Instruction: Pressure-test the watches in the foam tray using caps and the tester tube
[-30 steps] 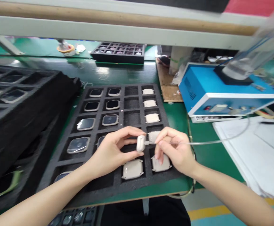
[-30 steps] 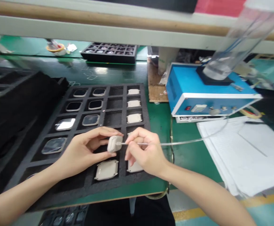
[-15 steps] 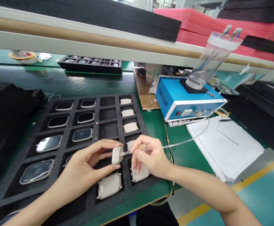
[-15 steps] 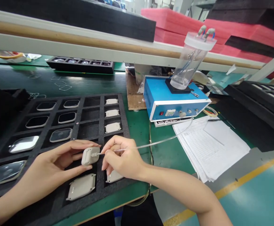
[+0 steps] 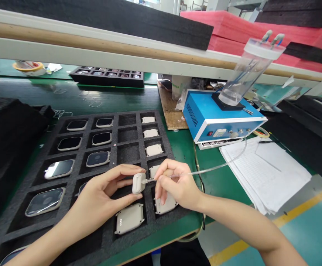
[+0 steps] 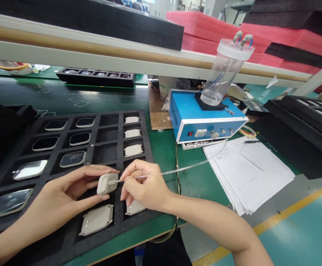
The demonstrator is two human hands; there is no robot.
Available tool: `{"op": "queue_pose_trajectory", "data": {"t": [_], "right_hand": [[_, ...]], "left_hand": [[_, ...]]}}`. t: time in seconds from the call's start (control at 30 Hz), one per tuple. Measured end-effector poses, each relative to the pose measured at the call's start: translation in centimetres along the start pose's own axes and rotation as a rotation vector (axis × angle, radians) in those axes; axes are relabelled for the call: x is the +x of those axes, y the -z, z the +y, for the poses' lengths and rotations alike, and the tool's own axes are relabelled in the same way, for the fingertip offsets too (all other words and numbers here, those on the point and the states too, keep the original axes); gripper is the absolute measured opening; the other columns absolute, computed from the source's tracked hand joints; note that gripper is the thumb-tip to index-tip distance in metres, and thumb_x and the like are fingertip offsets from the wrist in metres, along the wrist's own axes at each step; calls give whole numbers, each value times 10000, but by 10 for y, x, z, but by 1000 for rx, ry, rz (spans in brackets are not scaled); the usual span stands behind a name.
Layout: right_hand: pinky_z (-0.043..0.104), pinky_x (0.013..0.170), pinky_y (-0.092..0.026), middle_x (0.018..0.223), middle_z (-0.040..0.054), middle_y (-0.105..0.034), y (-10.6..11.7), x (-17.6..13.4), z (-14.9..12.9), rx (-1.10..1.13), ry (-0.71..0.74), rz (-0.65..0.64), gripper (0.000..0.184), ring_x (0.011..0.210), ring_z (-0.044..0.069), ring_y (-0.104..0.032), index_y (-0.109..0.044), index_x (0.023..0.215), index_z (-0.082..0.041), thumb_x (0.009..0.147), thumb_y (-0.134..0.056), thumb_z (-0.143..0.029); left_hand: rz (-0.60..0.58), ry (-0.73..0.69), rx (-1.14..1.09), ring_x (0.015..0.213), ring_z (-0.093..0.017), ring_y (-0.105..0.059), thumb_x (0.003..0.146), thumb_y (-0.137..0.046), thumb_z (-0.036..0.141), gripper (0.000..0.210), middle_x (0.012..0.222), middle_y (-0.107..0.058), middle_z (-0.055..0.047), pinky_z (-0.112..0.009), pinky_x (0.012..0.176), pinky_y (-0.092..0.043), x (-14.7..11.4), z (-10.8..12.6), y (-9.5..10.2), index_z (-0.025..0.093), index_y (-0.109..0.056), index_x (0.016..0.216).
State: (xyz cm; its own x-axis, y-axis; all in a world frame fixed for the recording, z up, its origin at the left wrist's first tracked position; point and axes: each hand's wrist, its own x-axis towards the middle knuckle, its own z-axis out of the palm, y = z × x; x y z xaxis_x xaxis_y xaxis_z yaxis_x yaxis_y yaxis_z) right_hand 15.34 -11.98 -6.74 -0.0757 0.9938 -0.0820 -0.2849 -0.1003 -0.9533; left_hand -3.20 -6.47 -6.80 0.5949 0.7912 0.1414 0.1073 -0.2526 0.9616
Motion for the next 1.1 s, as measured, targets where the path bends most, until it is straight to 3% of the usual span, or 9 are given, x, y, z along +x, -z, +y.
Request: {"op": "queue_pose_trajectory", "data": {"t": [0.57,0.63,0.7,0.77,0.83,0.9,0.97,1.03,1.1], "right_hand": [[167,337,-405,442,-48,-585,0,-1,1,-36,8,1,38,312,80,-496,-509,684,-173,672,-542,-159],[178,344,-406,454,-41,-588,1,-5,2,-62,137,5,35,321,86,-501,-509,707,-177,720,-538,-162],[204,390,-440,559,-12,-642,2,-11,4,-99,380,12,61,379,98,-542,-523,817,-186,776,-519,-140],[245,469,-492,809,44,-694,1,-15,6,-146,614,3,241,500,116,-605,-499,1019,-214,802,-505,-109],[280,545,-524,1058,87,-641,1,-15,7,-220,725,13,401,625,130,-632,-439,1161,-253,802,-514,-91],[286,601,-527,1109,91,-589,0,-12,8,-314,692,85,368,695,131,-618,-478,1141,-250,808,-538,-103],[273,628,-514,974,65,-605,1,-7,8,-393,539,152,204,700,127,-591,-555,1015,-214,823,-565,-146],[254,612,-496,799,30,-605,2,-2,9,-429,348,146,86,668,125,-572,-589,921,-191,837,-578,-208],[238,575,-476,695,7,-589,3,1,9,-443,229,99,97,626,120,-556,-614,881,-179,845,-579,-263]], "left_hand": [[-11,29,-39,968,-206,-651,680,-757,179,310,1029,-673,6,-294,895,-542,0,-1,0,275,-672,962],[-3,74,-100,969,-216,-655,666,-770,172,318,1031,-686,-10,-321,901,-540,1,1,1,251,-679,961],[19,152,-195,993,-233,-653,665,-776,177,341,1043,-706,-36,-349,921,-525,1,4,3,229,-683,989],[58,241,-337,1023,-249,-646,706,-752,216,354,1074,-712,-63,-375,935,-511,2,7,5,221,-678,1052],[82,310,-506,1043,-262,-639,760,-705,255,336,1112,-701,-83,-391,927,-512,2,9,6,210,-673,1092],[78,350,-633,1033,-261,-645,785,-679,255,303,1100,-703,-91,-376,904,-525,1,11,7,189,-681,1080],[56,367,-679,999,-243,-660,791,-674,232,271,1021,-722,-79,-339,872,-539,1,10,6,180,-684,1058],[25,363,-679,950,-227,-677,800,-668,220,243,949,-723,-54,-311,820,-556,0,10,5,191,-675,1041],[-9,347,-660,906,-210,-683,796,-674,216,211,926,-708,-41,-294,777,-564,0,9,4,192,-667,1006]]}}
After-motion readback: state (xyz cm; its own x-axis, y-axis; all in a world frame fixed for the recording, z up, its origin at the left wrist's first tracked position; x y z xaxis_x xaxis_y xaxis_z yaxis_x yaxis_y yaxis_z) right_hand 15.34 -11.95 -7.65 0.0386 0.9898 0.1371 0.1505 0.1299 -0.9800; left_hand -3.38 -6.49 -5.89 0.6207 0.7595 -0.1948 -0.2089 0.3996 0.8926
